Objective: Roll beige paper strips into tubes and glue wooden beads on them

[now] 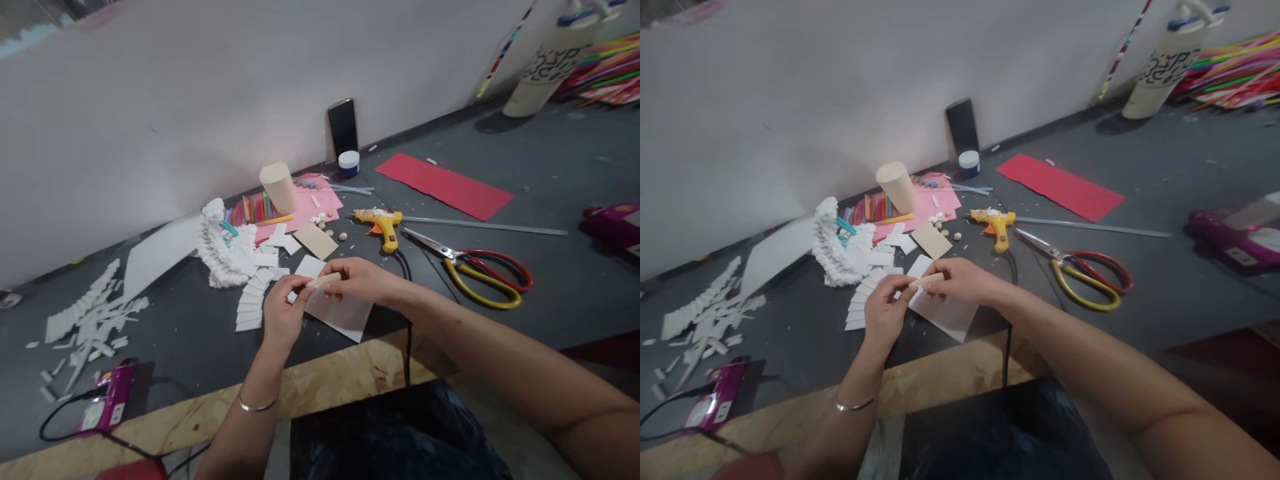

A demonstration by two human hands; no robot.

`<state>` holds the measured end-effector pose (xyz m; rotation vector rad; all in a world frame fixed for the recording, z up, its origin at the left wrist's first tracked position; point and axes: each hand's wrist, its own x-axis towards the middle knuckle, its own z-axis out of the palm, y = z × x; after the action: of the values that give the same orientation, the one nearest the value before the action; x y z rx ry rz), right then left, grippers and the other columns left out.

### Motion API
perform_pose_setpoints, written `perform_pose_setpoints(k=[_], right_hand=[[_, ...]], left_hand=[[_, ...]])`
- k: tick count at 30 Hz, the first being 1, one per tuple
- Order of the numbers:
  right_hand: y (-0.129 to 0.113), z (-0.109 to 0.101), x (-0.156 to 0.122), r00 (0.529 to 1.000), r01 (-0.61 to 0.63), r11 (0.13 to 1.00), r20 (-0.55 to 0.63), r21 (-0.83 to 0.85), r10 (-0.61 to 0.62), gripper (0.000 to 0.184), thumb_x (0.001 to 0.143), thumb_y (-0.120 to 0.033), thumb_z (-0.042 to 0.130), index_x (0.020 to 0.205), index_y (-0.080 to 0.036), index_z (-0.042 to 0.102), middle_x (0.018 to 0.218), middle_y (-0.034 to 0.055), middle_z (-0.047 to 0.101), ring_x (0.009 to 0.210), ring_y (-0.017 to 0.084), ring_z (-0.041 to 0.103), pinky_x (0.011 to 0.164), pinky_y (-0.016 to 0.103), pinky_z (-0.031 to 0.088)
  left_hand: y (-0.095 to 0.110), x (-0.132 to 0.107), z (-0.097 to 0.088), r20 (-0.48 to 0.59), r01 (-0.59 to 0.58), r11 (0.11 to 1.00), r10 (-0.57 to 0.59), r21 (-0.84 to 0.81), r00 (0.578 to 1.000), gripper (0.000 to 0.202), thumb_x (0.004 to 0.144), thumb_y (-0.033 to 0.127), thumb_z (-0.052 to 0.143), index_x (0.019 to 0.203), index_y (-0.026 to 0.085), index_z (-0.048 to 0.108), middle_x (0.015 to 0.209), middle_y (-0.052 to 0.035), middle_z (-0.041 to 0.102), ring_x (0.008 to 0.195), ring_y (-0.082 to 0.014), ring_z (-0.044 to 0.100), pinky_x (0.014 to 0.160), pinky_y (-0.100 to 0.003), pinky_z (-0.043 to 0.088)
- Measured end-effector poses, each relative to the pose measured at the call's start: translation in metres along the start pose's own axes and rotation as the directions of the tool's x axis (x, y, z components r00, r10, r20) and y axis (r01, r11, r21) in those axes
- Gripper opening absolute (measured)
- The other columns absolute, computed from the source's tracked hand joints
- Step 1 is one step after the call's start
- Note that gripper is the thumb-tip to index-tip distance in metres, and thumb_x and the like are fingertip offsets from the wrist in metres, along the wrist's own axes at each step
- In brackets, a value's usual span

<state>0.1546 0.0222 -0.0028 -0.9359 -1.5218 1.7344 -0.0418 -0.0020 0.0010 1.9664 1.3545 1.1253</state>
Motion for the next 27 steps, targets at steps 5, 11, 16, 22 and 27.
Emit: perform_pose_setpoints(k=[5,11,16,22,27], right_hand=[[-0.002,-0.001,-0.002,0.966,0.117,0.947,-0.185,-0.298,-0.178,0.024,0.079,-0.034,0.066,0.097,-0.018,0.065,0.077,0.0011,0.065,0.069,0.013,0.058,0.065,0.025,0.045],[0.004,-0.003,0.0,0.915,0.325,0.807,-0.052,-0.493,-0.4,0.024,0.087,-0.035,0.062,0.107,-0.023,0.067,0.096,0.0049,0.069,0.084,0.016,0.063,0.076,0.028,0.047],[0.012,-0.009,0.005,0.85,0.42,0.624,0.045,-0.659,-0.525,0.023,0.093,-0.034,0.054,0.099,-0.022,0.072,0.086,0.0063,0.068,0.078,0.017,0.063,0.068,0.027,0.046],[0.007,-0.01,0.005,0.806,0.395,0.33,0.151,-0.858,-0.572,0.02,0.094,-0.025,0.052,0.092,-0.018,0.07,0.085,0.0082,0.069,0.08,0.019,0.061,0.074,0.03,0.043],[0.009,-0.005,0.004,0.741,0.382,0.191,0.176,-0.904,-0.648,0.014,0.091,-0.019,0.053,0.086,-0.016,0.066,0.077,0.0045,0.07,0.07,0.016,0.06,0.07,0.028,0.04]], left_hand=[[0.0,0.001,0.001,0.001,0.064,0.998,-0.064,-0.028,0.998,0.012,0.082,0.03,0.067,0.086,0.019,0.071,0.082,-0.0023,0.068,0.078,-0.0155,0.062,0.068,-0.025,0.046],[0.0,0.001,0.002,0.013,0.117,0.991,-0.116,-0.067,0.993,0.013,0.08,0.031,0.069,0.085,0.019,0.071,0.081,-0.0023,0.07,0.076,-0.015,0.062,0.07,-0.026,0.047],[-0.001,0.002,0.003,0.066,0.183,0.979,-0.177,-0.095,0.982,0.015,0.077,0.032,0.071,0.084,0.019,0.073,0.08,-0.0025,0.071,0.073,-0.0147,0.063,0.068,-0.025,0.047],[-0.004,0.001,0.005,0.143,0.326,0.932,-0.305,-0.16,0.942,0.023,0.074,0.038,0.072,0.085,0.017,0.074,0.077,-0.0028,0.072,0.068,-0.015,0.062,0.065,-0.025,0.047],[-0.006,0.001,0.009,0.166,0.412,0.866,-0.379,-0.283,0.91,0.025,0.073,0.039,0.074,0.083,0.017,0.074,0.064,0.0004,0.066,0.062,-0.0118,0.058,0.062,-0.022,0.044]])
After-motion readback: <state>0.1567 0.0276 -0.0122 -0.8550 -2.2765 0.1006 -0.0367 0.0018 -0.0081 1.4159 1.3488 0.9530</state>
